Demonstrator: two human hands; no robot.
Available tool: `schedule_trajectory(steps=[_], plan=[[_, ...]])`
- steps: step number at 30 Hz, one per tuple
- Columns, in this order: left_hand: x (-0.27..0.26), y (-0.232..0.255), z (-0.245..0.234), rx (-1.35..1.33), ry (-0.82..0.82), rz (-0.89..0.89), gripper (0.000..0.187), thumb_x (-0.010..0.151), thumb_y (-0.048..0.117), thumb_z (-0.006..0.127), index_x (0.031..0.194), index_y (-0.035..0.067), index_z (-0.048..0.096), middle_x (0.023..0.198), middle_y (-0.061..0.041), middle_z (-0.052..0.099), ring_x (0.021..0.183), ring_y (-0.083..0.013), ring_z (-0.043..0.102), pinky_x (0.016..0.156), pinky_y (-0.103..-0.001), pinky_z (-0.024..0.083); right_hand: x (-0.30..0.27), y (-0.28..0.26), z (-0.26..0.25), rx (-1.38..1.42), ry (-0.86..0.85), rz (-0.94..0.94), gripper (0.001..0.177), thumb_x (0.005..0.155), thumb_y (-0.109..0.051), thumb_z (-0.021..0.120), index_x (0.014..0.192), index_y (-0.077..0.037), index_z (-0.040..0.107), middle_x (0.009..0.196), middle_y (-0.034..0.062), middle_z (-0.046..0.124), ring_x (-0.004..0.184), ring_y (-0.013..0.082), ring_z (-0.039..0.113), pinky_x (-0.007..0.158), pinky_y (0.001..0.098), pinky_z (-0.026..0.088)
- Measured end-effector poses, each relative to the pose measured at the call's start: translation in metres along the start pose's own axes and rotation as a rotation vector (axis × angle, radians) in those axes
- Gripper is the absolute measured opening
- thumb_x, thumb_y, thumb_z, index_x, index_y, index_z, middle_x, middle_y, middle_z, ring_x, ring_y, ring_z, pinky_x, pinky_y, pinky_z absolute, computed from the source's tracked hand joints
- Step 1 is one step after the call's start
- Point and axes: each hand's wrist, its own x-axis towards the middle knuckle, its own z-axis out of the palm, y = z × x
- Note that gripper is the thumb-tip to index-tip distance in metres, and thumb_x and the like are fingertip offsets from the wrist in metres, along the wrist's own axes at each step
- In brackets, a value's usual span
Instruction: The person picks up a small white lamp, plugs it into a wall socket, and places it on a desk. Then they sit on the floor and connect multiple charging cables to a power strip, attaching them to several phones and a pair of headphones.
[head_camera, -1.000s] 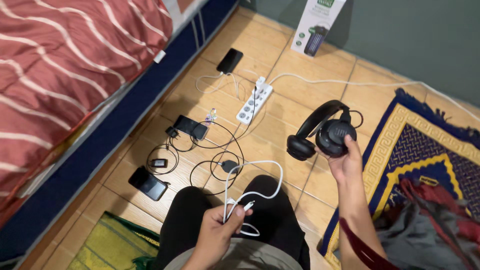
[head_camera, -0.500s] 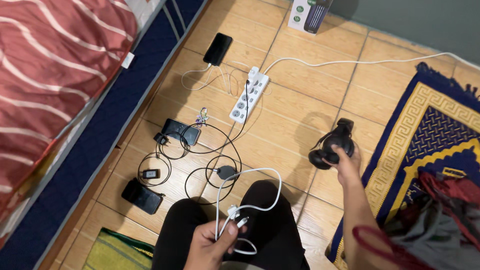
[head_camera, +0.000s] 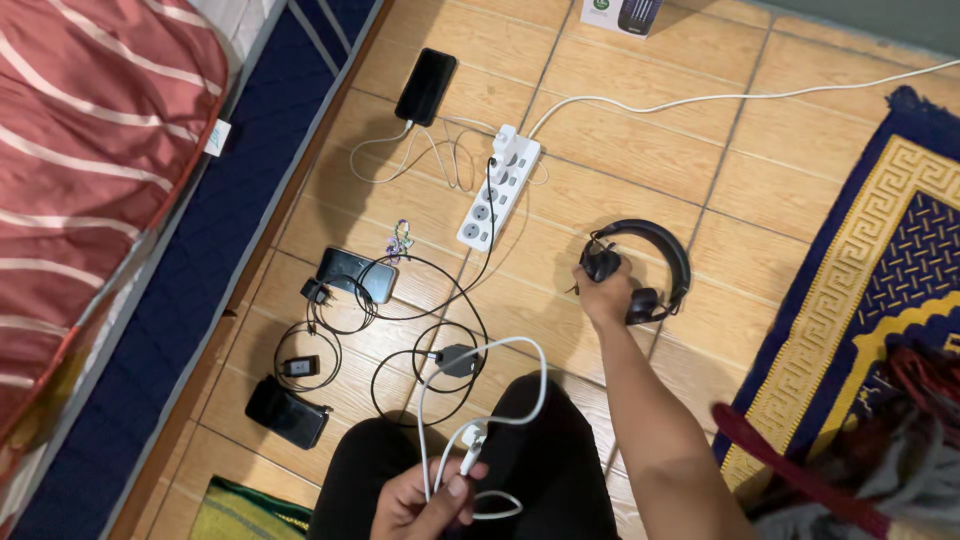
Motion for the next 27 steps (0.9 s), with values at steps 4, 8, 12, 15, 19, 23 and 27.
schedule_trajectory(steps=[4, 8, 12, 15, 19, 23, 27], plan=[[0.007, 0.028, 0.019, -0.038, -0.009, 0.005, 0.02, 0.093, 0.008, 0.067, 0.103, -0.006, 0.076, 0.07, -0.006, 0.07, 0.062, -0.0125, 0.063, 0.06, -0.027, 0.051, 0.011, -0.018, -0.004, -0.184, -0.16, 0.148, 0.097, 0.078, -0.05, 0.081, 0.148, 0.001, 0.037, 0.113, 0.0287, 0.07, 0.104, 0.0421, 0.07, 0.092, 0.0444, 0.054], [0.005, 0.076, 0.042, -0.012, 0.001, -0.06, 0.023, 0.095, 0.014, 0.065, 0.105, -0.003, 0.076, 0.072, -0.003, 0.066, 0.063, -0.0099, 0.056, 0.06, -0.025, 0.044, -0.008, -0.028, -0.032, -0.184, -0.165, -0.136, 0.091, 0.084, -0.053, 0.079, 0.142, 0.008, 0.043, 0.126, 0.0341, 0.064, 0.121, 0.0467, 0.06, 0.106, 0.0443, 0.047], [0.007, 0.123, 0.067, -0.126, -0.073, -0.028, 0.028, 0.099, 0.02, 0.061, 0.11, -0.003, 0.072, 0.069, 0.0, 0.058, 0.061, -0.0081, 0.045, 0.057, -0.024, 0.033, -0.079, -0.035, -0.086, 0.101, -0.412, -0.378, 0.072, 0.087, -0.032, 0.074, 0.148, -0.009, 0.045, 0.148, 0.0184, 0.053, 0.136, 0.0309, 0.055, 0.115, 0.0403, 0.045], [0.005, 0.148, 0.08, -0.332, -0.225, 0.102, 0.028, 0.105, 0.021, 0.06, 0.114, -0.004, 0.068, 0.068, 0.004, 0.047, 0.062, -0.0068, 0.04, 0.057, -0.023, 0.03, -0.153, -0.035, -0.115, 0.342, -0.816, -0.8, 0.07, 0.084, -0.01, 0.079, 0.149, -0.012, 0.053, 0.157, 0.0139, 0.053, 0.157, 0.0324, 0.033, 0.126, 0.044, 0.029], [0.005, 0.177, 0.091, -0.326, -0.226, 0.145, 0.028, 0.103, 0.021, 0.057, 0.115, -0.002, 0.066, 0.071, 0.003, 0.048, 0.061, -0.0078, 0.04, 0.055, -0.024, 0.031, -0.219, -0.047, -0.104, 0.213, -0.748, -0.783, 0.085, 0.07, -0.012, 0.094, 0.143, -0.004, 0.051, 0.147, 0.0206, 0.05, 0.138, 0.034, 0.041, 0.108, 0.0432, 0.036], [0.015, 0.215, 0.079, -0.378, -0.264, 0.364, 0.023, 0.105, 0.02, 0.058, 0.115, 0.0, 0.064, 0.073, 0.003, 0.048, 0.061, -0.0061, 0.037, 0.055, -0.023, 0.03, -0.234, -0.056, -0.111, 0.612, -0.835, -0.419, 0.02, 0.099, -0.007, 0.074, 0.116, -0.002, 0.063, 0.099, 0.0064, 0.065, 0.089, 0.0153, 0.059, 0.076, 0.0292, 0.05], [-0.002, 0.246, 0.026, -0.39, -0.19, 0.596, 0.013, 0.103, 0.02, 0.063, 0.104, 0.007, 0.06, 0.078, 0.004, 0.05, 0.064, -0.0072, 0.041, 0.059, -0.025, 0.033, -0.227, -0.061, -0.163, 0.693, -0.871, -0.463, 0.021, 0.095, -0.008, 0.069, 0.113, -0.002, 0.06, 0.091, 0.003, 0.064, 0.081, 0.0108, 0.063, 0.073, 0.0249, 0.052]])
